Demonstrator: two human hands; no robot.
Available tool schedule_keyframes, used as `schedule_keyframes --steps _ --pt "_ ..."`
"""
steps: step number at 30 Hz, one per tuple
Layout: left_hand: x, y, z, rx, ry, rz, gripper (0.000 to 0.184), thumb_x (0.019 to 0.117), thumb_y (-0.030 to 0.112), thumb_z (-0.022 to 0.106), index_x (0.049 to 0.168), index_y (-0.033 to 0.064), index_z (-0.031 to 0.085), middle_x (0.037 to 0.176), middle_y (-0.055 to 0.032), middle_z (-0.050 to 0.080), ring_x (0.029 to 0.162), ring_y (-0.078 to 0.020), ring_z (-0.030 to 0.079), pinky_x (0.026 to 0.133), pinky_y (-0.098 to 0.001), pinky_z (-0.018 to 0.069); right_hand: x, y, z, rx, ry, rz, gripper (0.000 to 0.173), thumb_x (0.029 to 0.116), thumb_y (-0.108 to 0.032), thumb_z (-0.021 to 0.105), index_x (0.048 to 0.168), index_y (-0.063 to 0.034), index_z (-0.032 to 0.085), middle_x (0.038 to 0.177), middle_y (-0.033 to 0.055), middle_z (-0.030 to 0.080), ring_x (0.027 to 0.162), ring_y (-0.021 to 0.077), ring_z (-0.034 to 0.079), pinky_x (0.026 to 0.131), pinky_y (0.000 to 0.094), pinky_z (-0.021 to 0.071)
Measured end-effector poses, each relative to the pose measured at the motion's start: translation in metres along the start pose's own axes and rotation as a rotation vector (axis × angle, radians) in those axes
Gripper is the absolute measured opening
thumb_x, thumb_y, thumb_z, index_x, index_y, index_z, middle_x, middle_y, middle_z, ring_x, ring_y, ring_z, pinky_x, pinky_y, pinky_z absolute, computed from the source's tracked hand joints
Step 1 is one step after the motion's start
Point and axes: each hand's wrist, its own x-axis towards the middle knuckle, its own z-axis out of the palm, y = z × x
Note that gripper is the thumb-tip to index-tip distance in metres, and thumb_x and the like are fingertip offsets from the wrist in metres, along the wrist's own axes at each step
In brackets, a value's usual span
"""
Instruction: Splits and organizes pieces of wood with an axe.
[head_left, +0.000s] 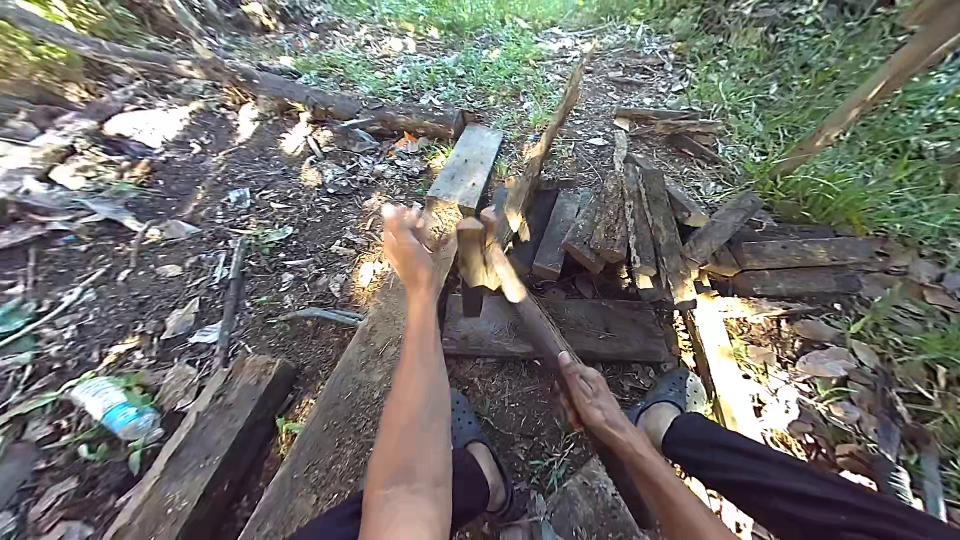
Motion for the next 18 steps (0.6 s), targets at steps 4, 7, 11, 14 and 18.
schedule_keyframes --steps 4,7,11,14,18 --pt "0.053 0.072 -0.038 0.106 0.196 0.170 0.055 0.1112 0.046 0.034 0.127 -0.0018 0.058 0.101 -0.0109 0.068 0.087 -0.0184 0.068 0.080 -0.0390 0.0586 -0.027 -0.062 -0.025 -0.003 0.126 -0.286 0.068 0.1054 -0.063 0.030 0.093 -0.0062 0.065 0.060 0.0011 0.059 0.045 0.0147 0.057 0.043 0.0347 0.0534" --pt "0.089 0.128 -0.062 0.180 0.100 0.305 0.048 0.1104 0.042 0.038 0.114 0.0011 0.063 0.097 -0.0087 0.070 0.083 -0.0179 0.070 0.074 -0.0383 0.0608 -0.045 -0.119 -0.040 0.085 0.219 -0.520 0.066 0.1006 -0.070 0.039 0.088 -0.0107 0.065 0.059 -0.0003 0.059 0.044 0.0139 0.057 0.041 0.0329 0.0539" --pt "0.083 0.212 -0.083 0.344 -0.206 0.371 0.023 0.1055 0.031 0.053 0.103 0.0106 0.063 0.087 0.0028 0.063 0.075 -0.0080 0.065 0.071 -0.0301 0.0592 -0.061 -0.175 -0.044 0.179 0.249 -0.748 0.075 0.0897 -0.086 0.034 0.090 -0.0153 0.061 0.056 0.0010 0.055 0.040 0.0181 0.055 0.038 0.0381 0.0537" --pt "0.039 0.253 -0.102 0.475 -0.394 0.399 0.013 0.1046 0.029 0.057 0.103 0.0164 0.061 0.090 0.0097 0.062 0.077 0.0008 0.064 0.069 -0.0192 0.0566 -0.058 -0.172 -0.036 0.148 0.257 -0.765 0.077 0.0868 -0.089 0.033 0.091 -0.0155 0.059 0.056 0.0012 0.054 0.040 0.0185 0.054 0.037 0.0382 0.0530" --pt "-0.015 0.261 -0.136 0.682 -0.690 0.461 0.034 0.1024 0.042 0.060 0.118 0.0128 0.069 0.098 0.0046 0.072 0.083 -0.0048 0.068 0.075 -0.0276 0.0602 -0.007 -0.061 -0.007 -0.154 0.146 -0.321 0.078 0.0959 -0.079 0.034 0.098 -0.0061 0.062 0.061 0.0028 0.054 0.047 0.0169 0.054 0.047 0.0407 0.0528"
